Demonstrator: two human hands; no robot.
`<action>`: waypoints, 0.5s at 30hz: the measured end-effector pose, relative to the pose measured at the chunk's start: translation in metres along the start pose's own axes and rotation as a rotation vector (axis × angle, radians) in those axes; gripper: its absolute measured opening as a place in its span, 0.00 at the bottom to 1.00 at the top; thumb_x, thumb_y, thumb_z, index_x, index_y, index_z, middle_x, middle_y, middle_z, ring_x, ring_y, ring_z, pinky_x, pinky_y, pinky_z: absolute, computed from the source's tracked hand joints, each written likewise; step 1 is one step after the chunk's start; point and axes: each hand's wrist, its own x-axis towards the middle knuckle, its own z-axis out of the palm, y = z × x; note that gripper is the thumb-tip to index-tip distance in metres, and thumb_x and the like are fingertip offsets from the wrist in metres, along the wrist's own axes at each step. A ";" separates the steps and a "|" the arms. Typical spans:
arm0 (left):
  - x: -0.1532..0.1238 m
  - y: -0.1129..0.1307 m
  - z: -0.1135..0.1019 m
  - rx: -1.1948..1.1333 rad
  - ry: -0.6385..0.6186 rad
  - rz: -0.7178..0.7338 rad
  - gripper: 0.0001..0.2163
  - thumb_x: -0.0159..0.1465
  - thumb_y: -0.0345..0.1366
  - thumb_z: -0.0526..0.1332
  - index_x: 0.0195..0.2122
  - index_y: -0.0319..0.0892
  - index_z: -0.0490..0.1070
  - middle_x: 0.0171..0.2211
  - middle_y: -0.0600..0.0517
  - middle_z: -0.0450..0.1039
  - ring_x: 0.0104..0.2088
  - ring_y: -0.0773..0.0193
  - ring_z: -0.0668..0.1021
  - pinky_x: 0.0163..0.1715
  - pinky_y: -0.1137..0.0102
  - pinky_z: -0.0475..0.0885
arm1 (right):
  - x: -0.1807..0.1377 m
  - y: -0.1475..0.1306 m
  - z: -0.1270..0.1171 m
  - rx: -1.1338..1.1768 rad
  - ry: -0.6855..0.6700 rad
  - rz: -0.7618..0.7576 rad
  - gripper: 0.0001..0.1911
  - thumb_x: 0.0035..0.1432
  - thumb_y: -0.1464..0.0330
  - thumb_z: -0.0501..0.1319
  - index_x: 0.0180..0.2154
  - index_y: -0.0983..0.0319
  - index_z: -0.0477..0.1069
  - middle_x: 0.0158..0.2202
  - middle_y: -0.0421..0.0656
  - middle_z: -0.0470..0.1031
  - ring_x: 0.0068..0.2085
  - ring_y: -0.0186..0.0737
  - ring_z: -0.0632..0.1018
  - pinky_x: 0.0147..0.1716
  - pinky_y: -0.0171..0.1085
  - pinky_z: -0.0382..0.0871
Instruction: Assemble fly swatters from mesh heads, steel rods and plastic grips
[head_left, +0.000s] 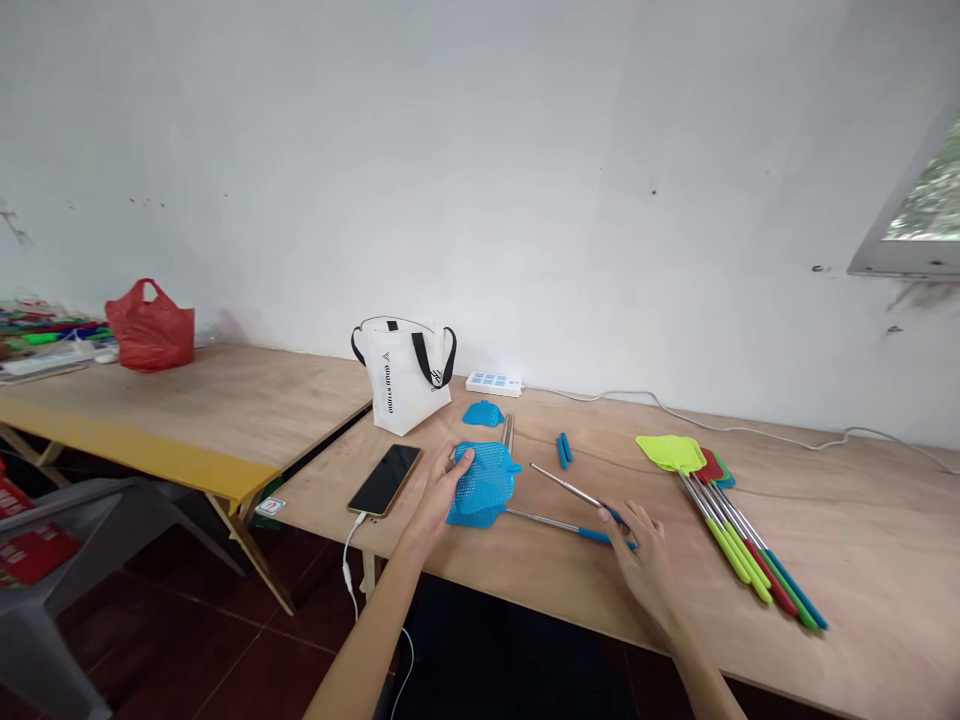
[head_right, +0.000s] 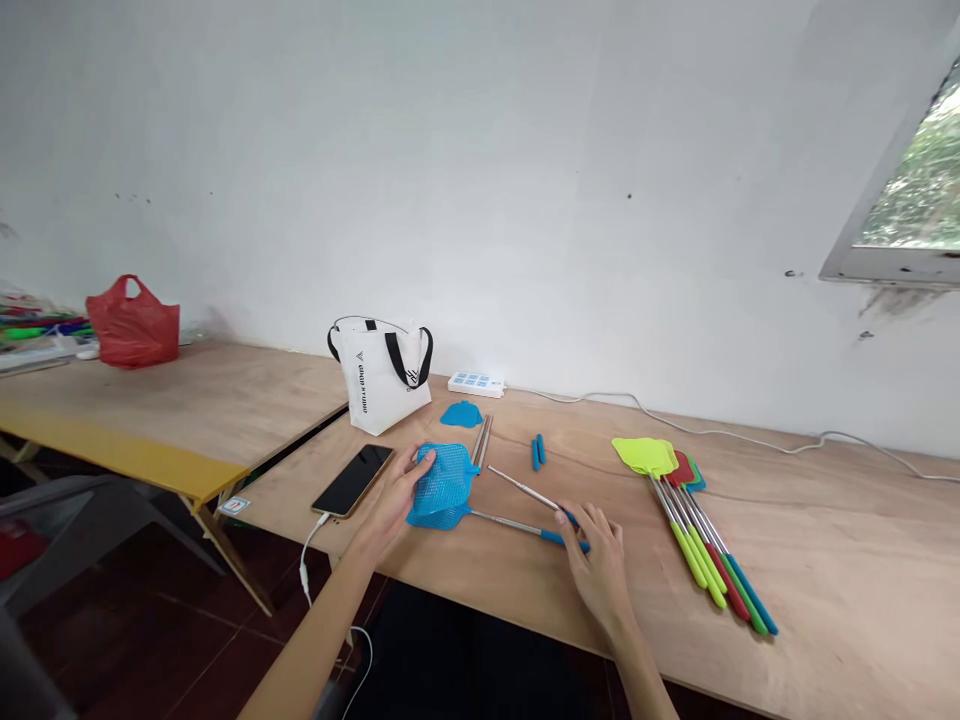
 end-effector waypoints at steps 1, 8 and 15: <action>-0.001 0.002 0.000 0.011 -0.001 0.004 0.23 0.56 0.50 0.73 0.47 0.43 0.74 0.43 0.48 0.77 0.44 0.56 0.79 0.43 0.66 0.73 | 0.000 0.000 -0.001 -0.006 0.000 -0.011 0.24 0.71 0.49 0.48 0.49 0.54 0.76 0.41 0.44 0.78 0.36 0.42 0.75 0.45 0.45 0.64; -0.005 0.008 0.006 -0.017 -0.008 0.003 0.24 0.56 0.49 0.74 0.49 0.43 0.75 0.50 0.45 0.77 0.52 0.52 0.77 0.50 0.64 0.73 | 0.000 -0.002 -0.004 -0.040 -0.035 -0.070 0.20 0.72 0.52 0.50 0.48 0.54 0.75 0.40 0.42 0.77 0.38 0.41 0.76 0.45 0.44 0.62; -0.007 0.009 0.006 0.023 -0.008 -0.008 0.22 0.57 0.50 0.73 0.47 0.43 0.76 0.50 0.45 0.77 0.52 0.52 0.77 0.50 0.64 0.73 | 0.000 -0.003 -0.004 -0.006 -0.031 -0.044 0.20 0.72 0.52 0.50 0.48 0.53 0.75 0.45 0.43 0.78 0.41 0.42 0.76 0.46 0.44 0.63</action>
